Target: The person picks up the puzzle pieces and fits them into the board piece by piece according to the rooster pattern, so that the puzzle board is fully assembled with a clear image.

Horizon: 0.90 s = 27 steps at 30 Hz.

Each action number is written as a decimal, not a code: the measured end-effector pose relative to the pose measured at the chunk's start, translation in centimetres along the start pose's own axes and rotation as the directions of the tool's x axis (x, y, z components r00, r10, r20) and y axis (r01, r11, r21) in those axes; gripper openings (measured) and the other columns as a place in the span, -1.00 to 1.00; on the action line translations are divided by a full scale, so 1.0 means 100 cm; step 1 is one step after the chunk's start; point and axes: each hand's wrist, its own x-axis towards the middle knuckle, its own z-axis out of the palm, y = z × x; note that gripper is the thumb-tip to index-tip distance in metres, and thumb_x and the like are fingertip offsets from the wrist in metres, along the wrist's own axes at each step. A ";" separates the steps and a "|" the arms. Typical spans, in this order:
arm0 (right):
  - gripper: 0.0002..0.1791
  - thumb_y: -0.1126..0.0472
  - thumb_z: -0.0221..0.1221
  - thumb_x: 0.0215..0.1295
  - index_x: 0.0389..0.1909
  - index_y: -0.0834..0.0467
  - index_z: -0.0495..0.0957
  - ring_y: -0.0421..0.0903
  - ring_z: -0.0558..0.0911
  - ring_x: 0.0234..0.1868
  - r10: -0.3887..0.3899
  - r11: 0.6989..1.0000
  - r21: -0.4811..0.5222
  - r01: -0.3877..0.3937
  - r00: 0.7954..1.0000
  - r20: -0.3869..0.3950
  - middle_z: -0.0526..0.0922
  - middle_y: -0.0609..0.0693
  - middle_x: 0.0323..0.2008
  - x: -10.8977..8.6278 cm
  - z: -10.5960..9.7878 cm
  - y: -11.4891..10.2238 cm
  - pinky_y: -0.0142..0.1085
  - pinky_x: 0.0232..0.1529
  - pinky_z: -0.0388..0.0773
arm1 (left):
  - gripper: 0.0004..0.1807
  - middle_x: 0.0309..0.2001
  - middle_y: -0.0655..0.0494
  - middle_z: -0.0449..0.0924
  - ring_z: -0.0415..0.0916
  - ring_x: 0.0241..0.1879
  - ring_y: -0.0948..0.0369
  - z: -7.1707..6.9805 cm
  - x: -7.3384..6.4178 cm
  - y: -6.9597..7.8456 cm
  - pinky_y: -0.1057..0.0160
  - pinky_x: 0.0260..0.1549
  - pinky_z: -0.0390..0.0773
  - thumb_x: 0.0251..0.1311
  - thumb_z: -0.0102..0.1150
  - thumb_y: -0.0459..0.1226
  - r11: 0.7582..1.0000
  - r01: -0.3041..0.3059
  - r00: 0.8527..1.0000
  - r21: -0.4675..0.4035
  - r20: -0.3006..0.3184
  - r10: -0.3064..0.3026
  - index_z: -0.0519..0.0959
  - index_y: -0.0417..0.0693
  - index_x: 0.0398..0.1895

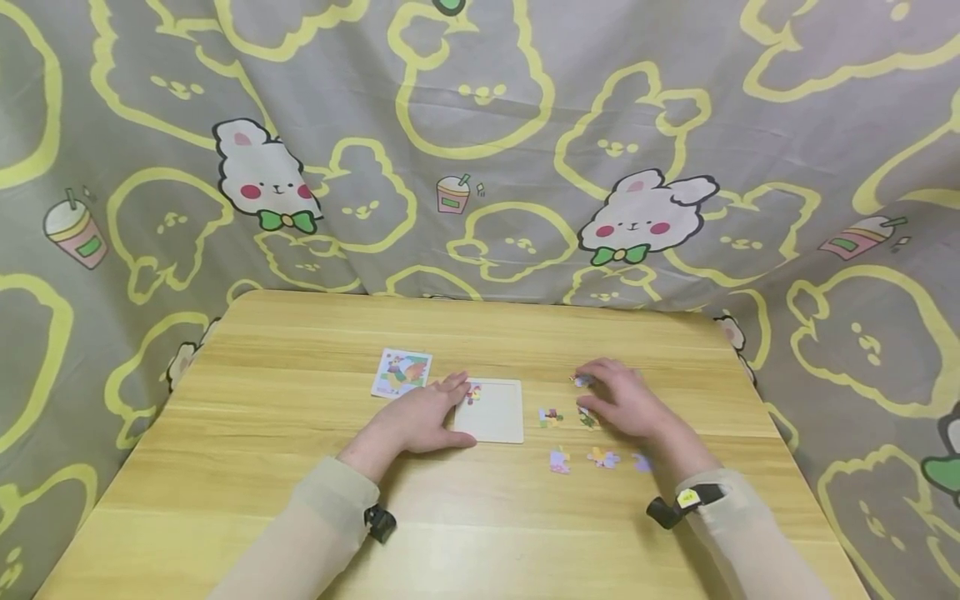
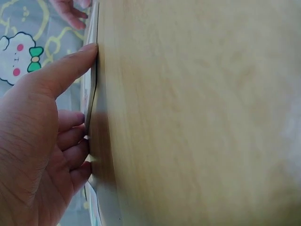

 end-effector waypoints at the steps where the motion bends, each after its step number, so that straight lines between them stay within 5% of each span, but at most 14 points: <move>1: -0.46 0.11 0.39 0.43 0.34 0.23 0.56 0.21 0.48 0.32 0.018 1.000 -0.008 -0.018 1.000 0.002 0.59 0.14 0.28 0.000 0.000 0.001 0.32 0.32 0.23 | 0.12 0.69 0.00 0.01 0.18 0.55 -0.17 0.000 0.000 0.000 -0.07 0.51 0.22 0.26 0.26 0.38 1.000 0.001 1.000 -0.003 0.001 -0.001 0.23 -0.14 0.66; 27: -0.61 0.20 0.35 0.46 0.22 0.23 0.58 0.12 0.56 0.14 0.150 0.988 -0.041 -0.149 0.989 0.007 0.62 0.09 0.09 0.011 0.004 0.005 0.05 0.02 0.15 | 0.11 0.68 -0.01 0.04 0.20 0.54 -0.21 -0.001 0.001 0.001 -0.09 0.50 0.24 0.24 0.31 0.36 1.000 0.007 1.000 -0.027 -0.004 -0.007 0.25 -0.15 0.65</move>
